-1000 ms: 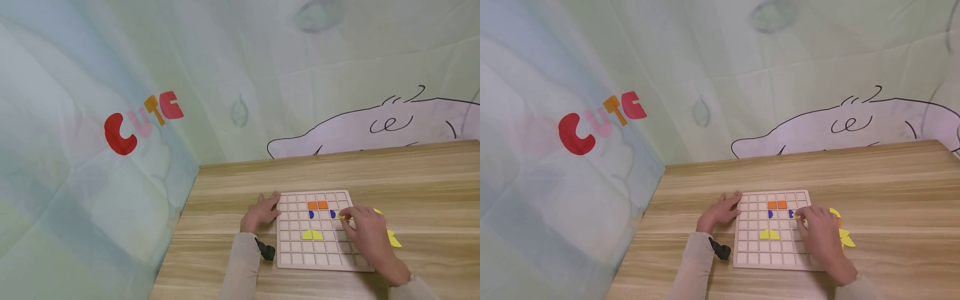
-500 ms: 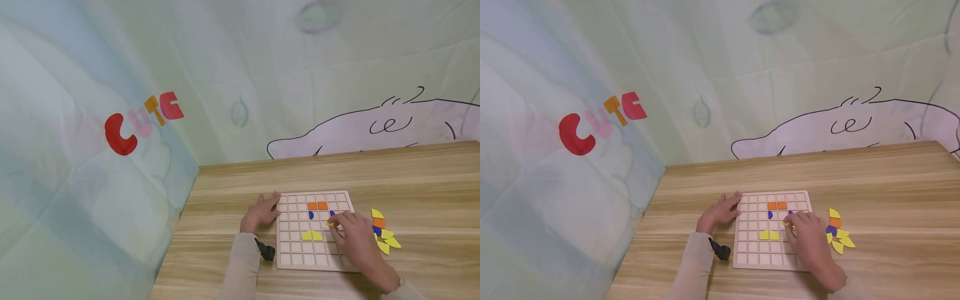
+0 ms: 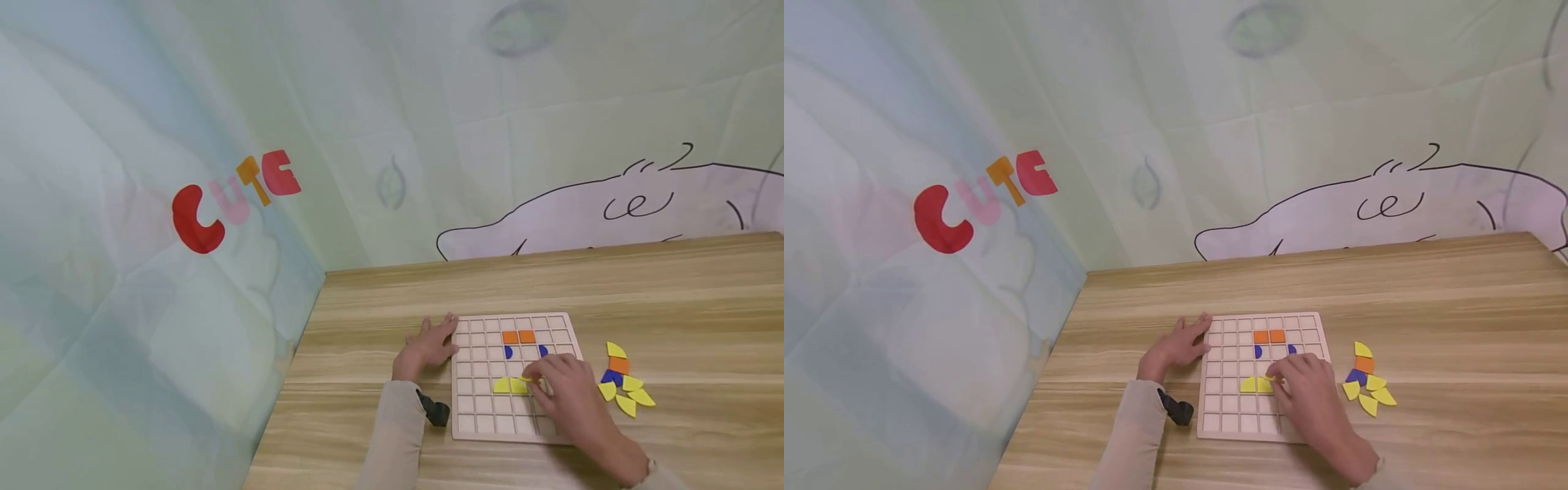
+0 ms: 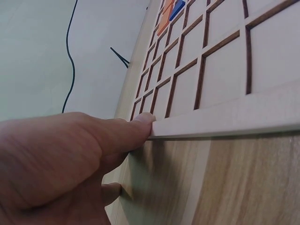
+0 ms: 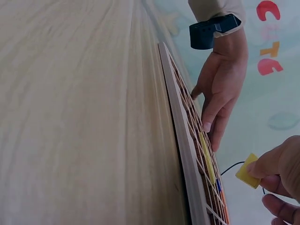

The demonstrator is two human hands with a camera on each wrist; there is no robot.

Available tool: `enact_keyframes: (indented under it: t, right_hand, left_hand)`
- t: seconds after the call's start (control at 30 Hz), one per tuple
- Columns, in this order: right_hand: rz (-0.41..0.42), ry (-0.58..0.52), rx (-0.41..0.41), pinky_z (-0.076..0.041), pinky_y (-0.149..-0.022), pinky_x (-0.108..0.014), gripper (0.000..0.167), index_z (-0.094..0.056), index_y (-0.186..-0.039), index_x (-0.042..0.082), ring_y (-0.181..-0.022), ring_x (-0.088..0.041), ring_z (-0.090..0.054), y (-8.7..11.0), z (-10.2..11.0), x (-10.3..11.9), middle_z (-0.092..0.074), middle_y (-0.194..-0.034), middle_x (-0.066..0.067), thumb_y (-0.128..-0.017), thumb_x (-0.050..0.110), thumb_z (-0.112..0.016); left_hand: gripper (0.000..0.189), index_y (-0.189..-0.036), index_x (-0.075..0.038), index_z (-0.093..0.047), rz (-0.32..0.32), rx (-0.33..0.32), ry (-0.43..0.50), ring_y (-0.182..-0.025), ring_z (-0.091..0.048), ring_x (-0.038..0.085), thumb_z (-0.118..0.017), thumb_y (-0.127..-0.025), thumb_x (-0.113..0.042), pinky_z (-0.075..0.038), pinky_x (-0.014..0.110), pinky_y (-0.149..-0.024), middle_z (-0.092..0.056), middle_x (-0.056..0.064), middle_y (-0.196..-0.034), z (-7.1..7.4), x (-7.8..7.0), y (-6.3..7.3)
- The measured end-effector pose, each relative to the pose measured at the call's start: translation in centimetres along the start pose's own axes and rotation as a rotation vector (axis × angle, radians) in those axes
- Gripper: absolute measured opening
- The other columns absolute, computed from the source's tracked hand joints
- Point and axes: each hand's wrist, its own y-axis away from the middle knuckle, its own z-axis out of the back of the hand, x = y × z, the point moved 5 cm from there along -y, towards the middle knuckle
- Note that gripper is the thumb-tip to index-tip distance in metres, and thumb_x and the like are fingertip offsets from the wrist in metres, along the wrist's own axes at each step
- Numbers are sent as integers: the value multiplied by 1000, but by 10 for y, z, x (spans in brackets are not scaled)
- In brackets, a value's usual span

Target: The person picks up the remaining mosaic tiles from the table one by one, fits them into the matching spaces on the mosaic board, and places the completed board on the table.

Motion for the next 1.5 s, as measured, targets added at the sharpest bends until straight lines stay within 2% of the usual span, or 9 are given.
enact_keyframes:
  t: [0.17, 0.37, 0.7, 0.97, 1.13, 1.33, 1.5]
  right_hand:
    - [49, -12, 10, -40, -83, -44, 24, -67, -81, 21, -94, -22, -57, 2, -2, 1, -68, -88, 9, -70, 7, -82]
    - [56, -29, 75, -37, -86, -43, 28, -66, -79, 27, -97, -19, -54, 6, -5, 1, -66, -89, 13, -69, 7, -84]
    - [119, -24, 152, -40, -89, -43, 29, -65, -77, 33, -96, -12, -52, 12, -10, 0, -63, -88, 21, -69, 13, -84]
    - [243, -5, 89, -42, -84, -39, 32, -64, -76, 34, -93, -9, -51, 17, -9, 0, -61, -88, 24, -65, 13, -86]
    - [293, -12, 76, -42, -83, -37, 30, -66, -76, 35, -93, -8, -52, 18, -8, -1, -61, -88, 23, -65, 15, -85]
    - [312, -7, 101, -40, -80, -36, 27, -67, -76, 36, -93, -8, -50, 19, -7, -2, -61, -88, 23, -67, 17, -83]
    - [280, 19, 138, -41, -81, -38, 28, -66, -75, 38, -93, -8, -51, 17, -9, -5, -61, -88, 23, -69, 17, -83]
  left_hand:
    - [59, -153, -25, -23, -3, 0, -9, -149, 0, 34, -48, -100, -29, -7, 73, -108, -12, -9, -161, -1, 1, -1]
    - [59, -154, -26, -21, -5, 2, -17, -149, 0, 33, -47, -101, -29, -7, 73, -108, -11, -10, -161, -1, 2, -2]
    - [59, -154, -26, -22, 0, -4, -7, -149, 0, 33, -47, -100, -29, -5, 73, -108, -12, -10, -161, -2, 2, -2]
    - [59, -154, -26, -21, -1, -2, -18, -149, 0, 34, -47, -101, -29, -7, 73, -108, -12, -10, -161, -2, 1, -1]
    - [59, -154, -25, -22, 1, -5, -1, -149, 0, 34, -47, -101, -28, -6, 73, -108, -13, -10, -161, -1, 1, -1]
    - [59, -153, -26, -22, 4, -5, -12, -149, -1, 34, -47, -100, -29, -7, 73, -108, -13, -10, -161, -1, 0, -1]
    - [59, -154, -25, -21, 2, 0, -5, -149, -1, 34, -47, -101, -28, -6, 72, -109, -12, -9, -161, 0, 0, 0]
